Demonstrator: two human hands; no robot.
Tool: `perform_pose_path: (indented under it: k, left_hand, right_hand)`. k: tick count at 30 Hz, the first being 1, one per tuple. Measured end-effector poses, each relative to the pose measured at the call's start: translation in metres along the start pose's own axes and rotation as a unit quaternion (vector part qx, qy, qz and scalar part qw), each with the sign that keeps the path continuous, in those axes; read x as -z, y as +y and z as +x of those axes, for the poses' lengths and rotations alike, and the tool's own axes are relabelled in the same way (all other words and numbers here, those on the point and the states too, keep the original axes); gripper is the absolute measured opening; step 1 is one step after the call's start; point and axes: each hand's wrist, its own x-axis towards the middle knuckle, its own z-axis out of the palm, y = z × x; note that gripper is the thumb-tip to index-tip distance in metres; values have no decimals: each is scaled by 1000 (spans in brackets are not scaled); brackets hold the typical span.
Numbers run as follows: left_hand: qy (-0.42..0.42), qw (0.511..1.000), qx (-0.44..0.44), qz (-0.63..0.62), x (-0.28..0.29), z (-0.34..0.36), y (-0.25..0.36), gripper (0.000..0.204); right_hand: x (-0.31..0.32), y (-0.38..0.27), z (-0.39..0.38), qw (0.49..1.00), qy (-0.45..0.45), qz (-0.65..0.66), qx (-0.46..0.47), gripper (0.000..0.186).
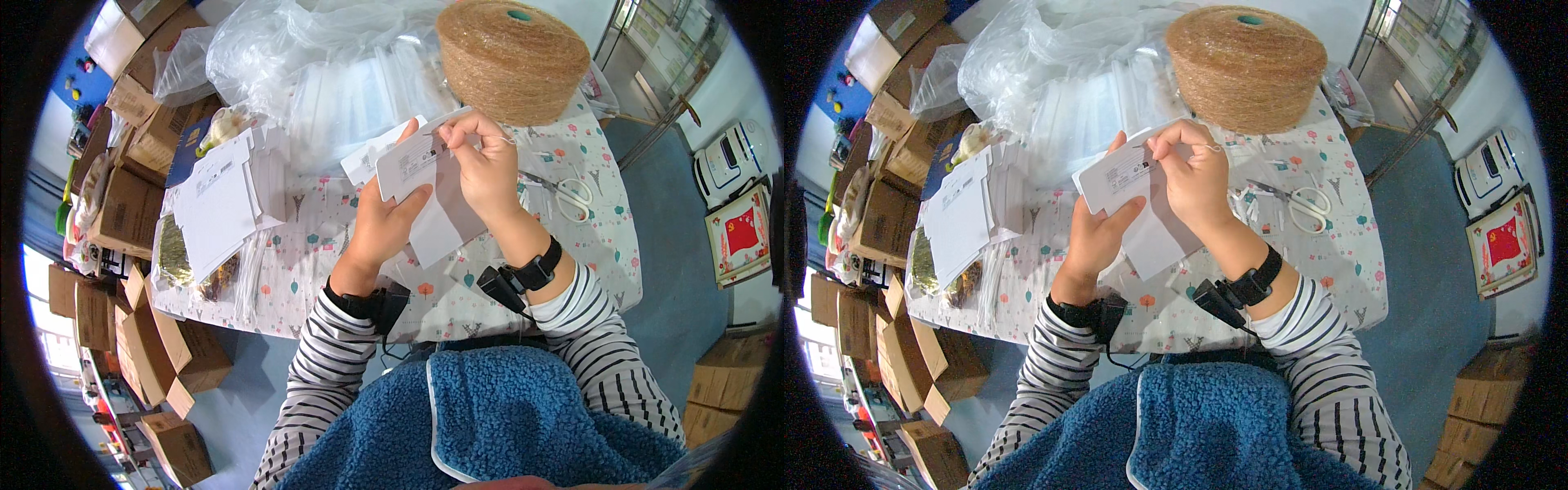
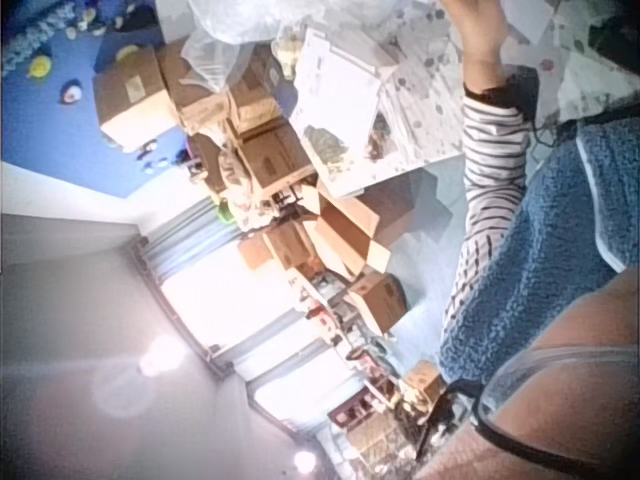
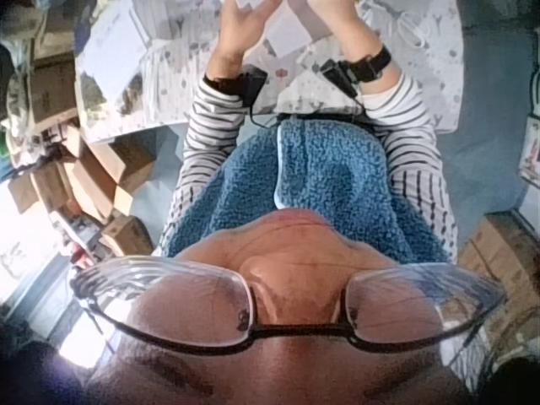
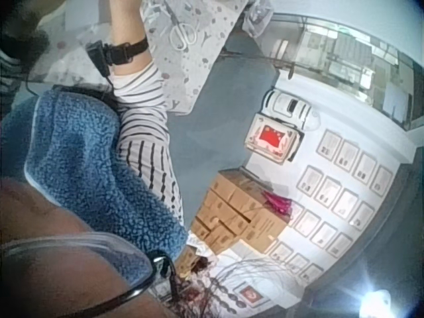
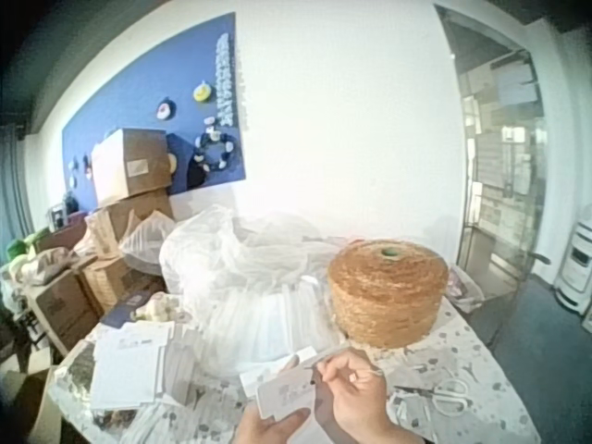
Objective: The person repeatedly picks up white paper envelopes from a stack, threads a needle through pre-punched holes near the top edge, and places the sewn envelopes into a growing pile. The task is performed one at a time using a needle and thread.
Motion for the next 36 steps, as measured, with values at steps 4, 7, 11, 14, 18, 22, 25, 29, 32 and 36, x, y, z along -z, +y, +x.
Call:
perform_pose_path:
  k: [4, 7, 11, 14, 18, 22, 25, 29, 32, 36]
  left_hand:
    - [8, 999, 12, -36, 0, 0, 0, 68]
    - [34, 998, 15, -43, -3, 0, 0, 64]
    - [46, 996, 26, -72, -3, 0, 4, 61]
    - [43, 995, 26, -82, -2, -1, 6, 61]
    - [50, 996, 14, -79, -2, 0, 5, 60]
    - [44, 994, 19, -94, -1, 0, 2, 59]
    - [70, 986, 52, -145, -1, 2, 0, 58]
    - [93, 970, 68, -214, 4, 4, -5, 58]
    - [118, 960, 73, -243, 7, 5, -11, 56]
    - [130, 955, 75, -256, 9, 6, -16, 53]
  right_hand:
    - [-1, -2, 1, 999, 1, 45, -23, 17]
    - [-1, -8, 0, 1000, 4, -17, 5, 17]
    - [-2, -16, -1, 995, -14, -81, 53, 19]
    - [-3, -19, 0, 994, -20, -93, 54, 19]
    - [-5, -18, 3, 980, -16, -163, 109, 20]
    - [-1, -12, 0, 982, -17, -163, 95, 20]
    - [3, -3, 0, 1000, -1, 3, 15, 19]
    - [22, 4, -3, 990, 41, 96, -91, 19]
    - [33, 9, -6, 972, 13, 158, -175, 20]
    - [33, 16, -11, 950, -66, 204, -228, 21]
